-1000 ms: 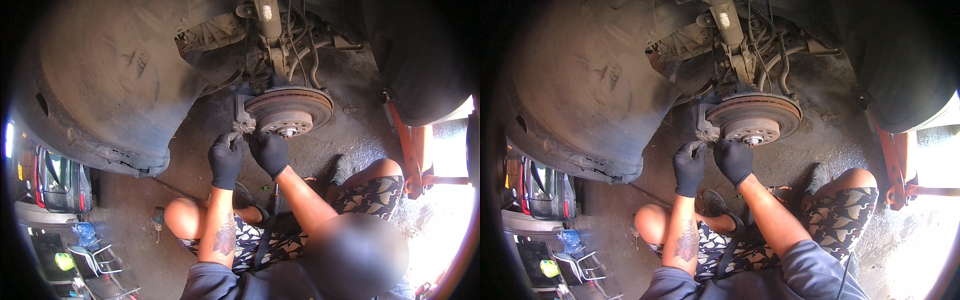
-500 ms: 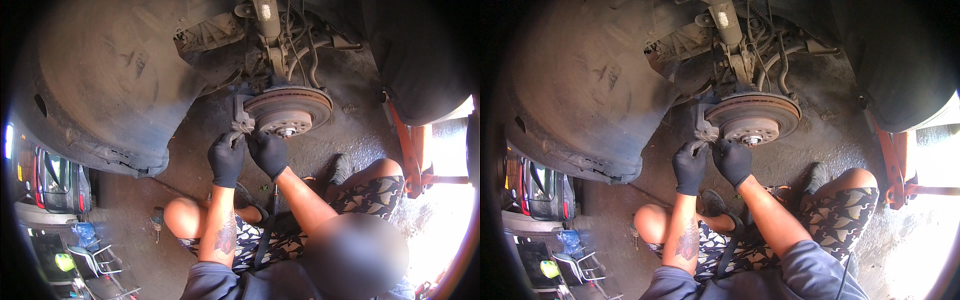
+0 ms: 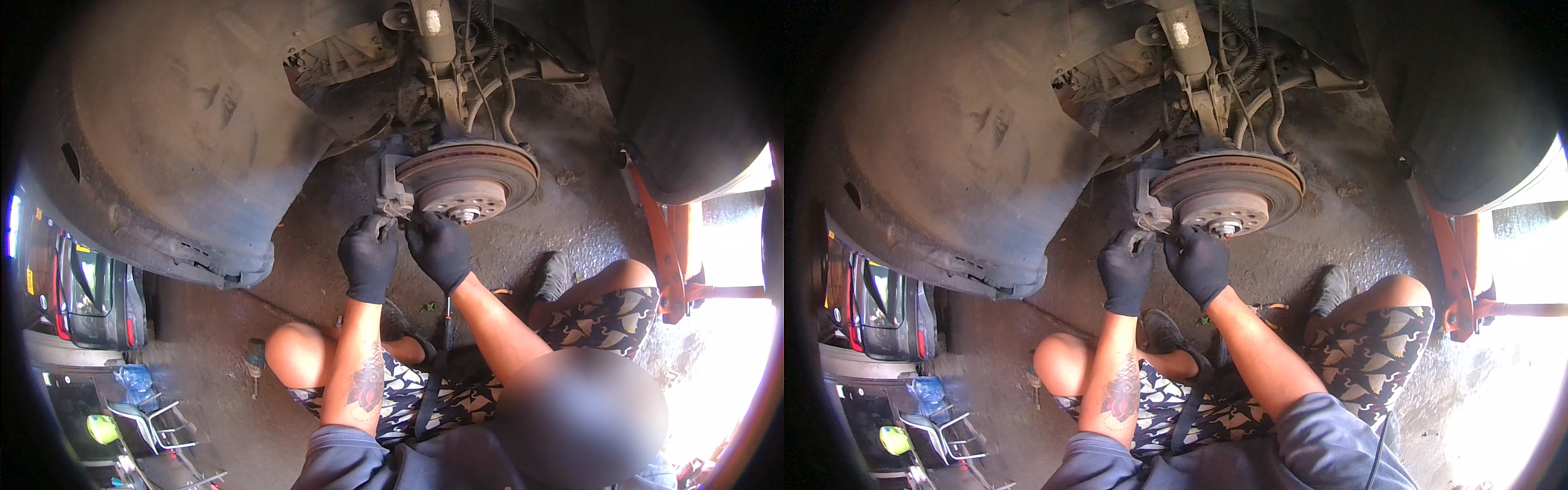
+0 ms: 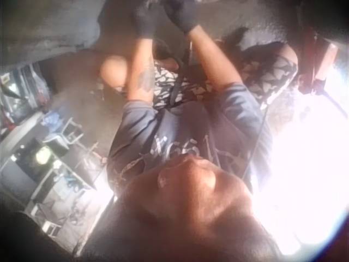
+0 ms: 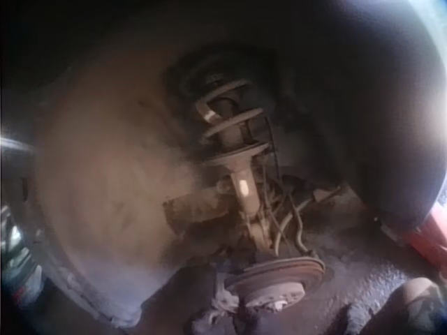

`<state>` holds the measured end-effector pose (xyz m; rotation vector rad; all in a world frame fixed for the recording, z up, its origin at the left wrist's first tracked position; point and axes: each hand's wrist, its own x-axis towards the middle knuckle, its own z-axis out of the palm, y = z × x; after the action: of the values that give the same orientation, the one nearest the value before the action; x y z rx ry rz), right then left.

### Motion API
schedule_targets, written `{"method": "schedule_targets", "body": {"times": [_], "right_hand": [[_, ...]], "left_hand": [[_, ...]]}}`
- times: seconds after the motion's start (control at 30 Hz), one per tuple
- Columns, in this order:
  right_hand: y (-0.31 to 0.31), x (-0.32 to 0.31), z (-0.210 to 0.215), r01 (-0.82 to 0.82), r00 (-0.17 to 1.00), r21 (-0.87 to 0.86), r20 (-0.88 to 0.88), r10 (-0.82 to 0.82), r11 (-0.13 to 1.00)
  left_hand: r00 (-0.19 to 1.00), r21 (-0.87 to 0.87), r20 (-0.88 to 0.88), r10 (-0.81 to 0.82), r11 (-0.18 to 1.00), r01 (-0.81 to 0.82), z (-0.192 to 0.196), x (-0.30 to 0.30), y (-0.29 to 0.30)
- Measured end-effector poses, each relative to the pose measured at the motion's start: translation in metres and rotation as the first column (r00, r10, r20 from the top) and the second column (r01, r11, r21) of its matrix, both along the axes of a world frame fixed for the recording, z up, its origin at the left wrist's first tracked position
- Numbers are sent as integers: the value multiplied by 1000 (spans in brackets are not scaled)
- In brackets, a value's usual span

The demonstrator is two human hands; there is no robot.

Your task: The person kneels beside a raised car and uses a screwdriver to adjust the brake caliper and rotor assembly. They then stand, walk through the garage, and open the driver's door of a black car.

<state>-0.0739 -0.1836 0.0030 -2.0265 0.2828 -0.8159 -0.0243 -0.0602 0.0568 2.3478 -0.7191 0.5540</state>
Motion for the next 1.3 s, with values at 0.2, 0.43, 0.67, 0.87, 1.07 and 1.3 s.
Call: {"method": "schedule_targets", "body": {"times": [0.2,0.43,0.67,0.87,1.07,1.3], "right_hand": [[-2,0,3,-20,992,-3,-126,19,1000],[-4,2,14,-71,977,-5,-203,69,997],[-6,-1,20,-71,969,-10,-237,66,997],[-6,1,20,-78,971,-5,-226,75,997],[-5,5,9,-56,976,2,-210,55,998],[-1,5,6,-61,980,79,-184,75,995]], "left_hand": [[1000,-5,25,2,1000,-2,0,0,0],[998,12,-5,55,998,-55,1,-2,-1],[999,-20,-14,29,999,-29,-10,-2,-2],[999,-17,-14,30,999,-31,-11,-2,-2],[999,-57,-34,30,998,-32,-8,-5,-5],[999,-108,-7,35,994,-35,-14,-7,-6]]}}
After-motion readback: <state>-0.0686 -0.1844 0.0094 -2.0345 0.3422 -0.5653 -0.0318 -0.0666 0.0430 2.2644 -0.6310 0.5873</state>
